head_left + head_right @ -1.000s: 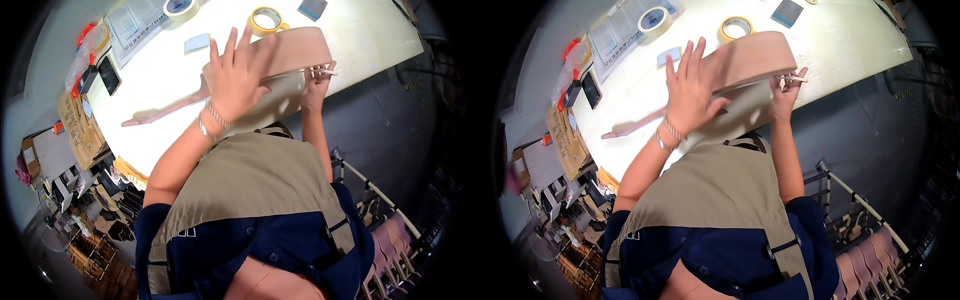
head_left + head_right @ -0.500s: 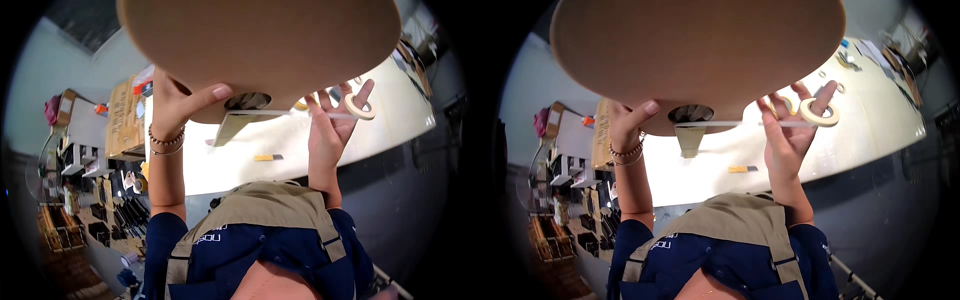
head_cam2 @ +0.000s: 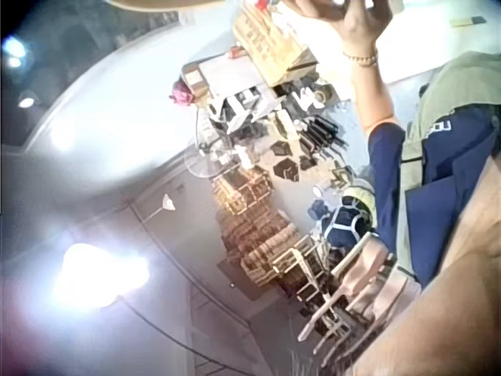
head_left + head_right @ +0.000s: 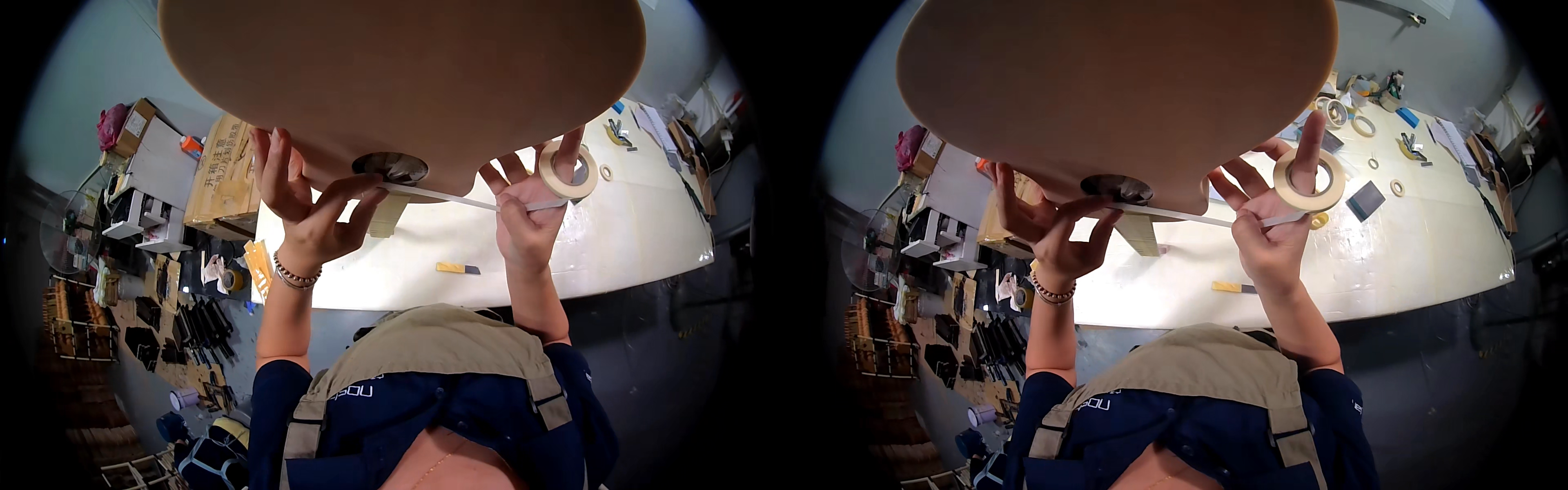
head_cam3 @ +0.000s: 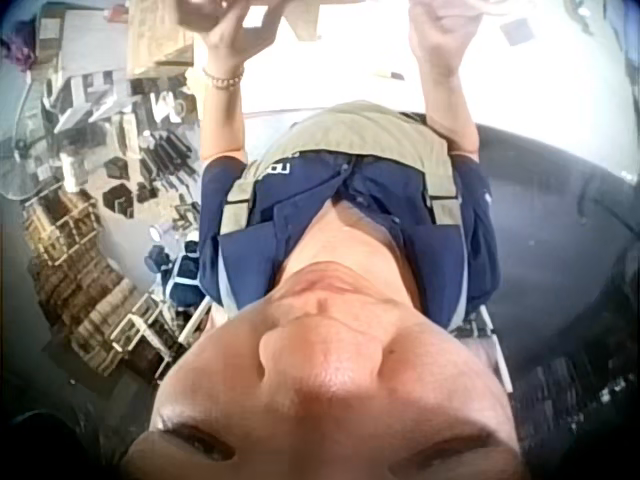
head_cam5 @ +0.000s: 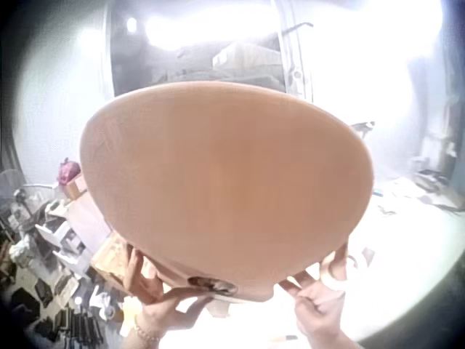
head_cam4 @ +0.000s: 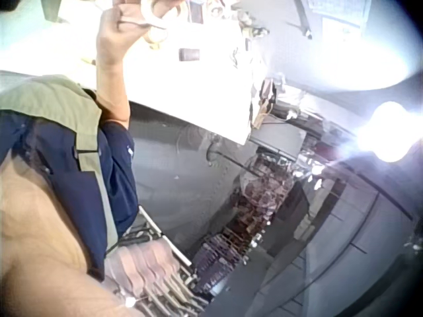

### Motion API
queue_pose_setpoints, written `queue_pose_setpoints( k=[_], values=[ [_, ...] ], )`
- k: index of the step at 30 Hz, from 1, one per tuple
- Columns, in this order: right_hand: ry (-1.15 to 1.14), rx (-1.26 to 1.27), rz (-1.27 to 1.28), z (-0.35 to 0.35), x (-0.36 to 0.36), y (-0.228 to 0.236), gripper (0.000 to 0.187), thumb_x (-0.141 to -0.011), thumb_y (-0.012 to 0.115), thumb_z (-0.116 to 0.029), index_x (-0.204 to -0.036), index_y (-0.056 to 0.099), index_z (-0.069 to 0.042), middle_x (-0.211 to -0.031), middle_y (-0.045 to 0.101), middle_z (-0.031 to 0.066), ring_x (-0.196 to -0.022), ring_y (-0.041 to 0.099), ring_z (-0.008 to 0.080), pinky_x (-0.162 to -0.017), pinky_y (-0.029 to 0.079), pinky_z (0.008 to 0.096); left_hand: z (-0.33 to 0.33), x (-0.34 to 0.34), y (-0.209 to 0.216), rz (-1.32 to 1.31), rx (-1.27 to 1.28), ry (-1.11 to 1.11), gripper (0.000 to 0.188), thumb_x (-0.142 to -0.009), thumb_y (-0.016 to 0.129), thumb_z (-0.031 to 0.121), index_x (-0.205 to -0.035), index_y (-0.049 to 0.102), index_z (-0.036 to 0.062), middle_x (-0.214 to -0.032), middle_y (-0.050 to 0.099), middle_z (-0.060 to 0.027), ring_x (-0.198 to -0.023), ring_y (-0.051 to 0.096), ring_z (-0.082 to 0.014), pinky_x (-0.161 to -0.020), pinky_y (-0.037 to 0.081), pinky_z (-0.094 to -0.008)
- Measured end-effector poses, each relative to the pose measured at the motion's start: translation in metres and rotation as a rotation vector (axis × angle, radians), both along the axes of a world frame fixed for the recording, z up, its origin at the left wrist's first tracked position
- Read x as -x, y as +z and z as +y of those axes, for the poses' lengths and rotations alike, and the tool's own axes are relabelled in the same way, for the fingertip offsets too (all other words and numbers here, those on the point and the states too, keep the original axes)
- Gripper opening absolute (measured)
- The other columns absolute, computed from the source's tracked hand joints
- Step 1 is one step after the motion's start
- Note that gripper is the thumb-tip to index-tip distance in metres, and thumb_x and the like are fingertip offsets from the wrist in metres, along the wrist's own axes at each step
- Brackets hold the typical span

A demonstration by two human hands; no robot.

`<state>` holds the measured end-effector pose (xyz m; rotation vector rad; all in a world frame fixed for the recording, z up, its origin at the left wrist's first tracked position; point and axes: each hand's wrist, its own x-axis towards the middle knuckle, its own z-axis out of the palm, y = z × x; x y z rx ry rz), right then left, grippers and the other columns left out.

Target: The person assembles acoustic guitars by attaching the neck to the body, applying masking tape to the fretboard, and wiping the surface with a cloth. The person places each completed guitar onto a rack.

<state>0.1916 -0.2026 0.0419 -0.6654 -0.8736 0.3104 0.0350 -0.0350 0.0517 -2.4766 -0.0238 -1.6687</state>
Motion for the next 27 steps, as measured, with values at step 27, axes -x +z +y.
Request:
queue_pose_setpoints(
  k=[27],
  values=[
    [-0.162, 0.028, -0.216, -0.007, -0.008, 0.007, 0.095, -0.077, 0.041, 0.016, -0.146, -0.015, -0.02, -0.129, 0.036, 0.0124, -0.111, 0.055, 0.0281, -0.089, 0.052, 0.0399, -0.013, 0.013, -0.01, 0.192, -0.163, -0.118, 0.03, -0.076, 0.073, 0.009, -0.101, 0.058, 0.0186, -0.097, 0.069, 0.0065, -0.107, 0.056, -0.0174, -0.097, 0.034, -0.0517]
  ],
)
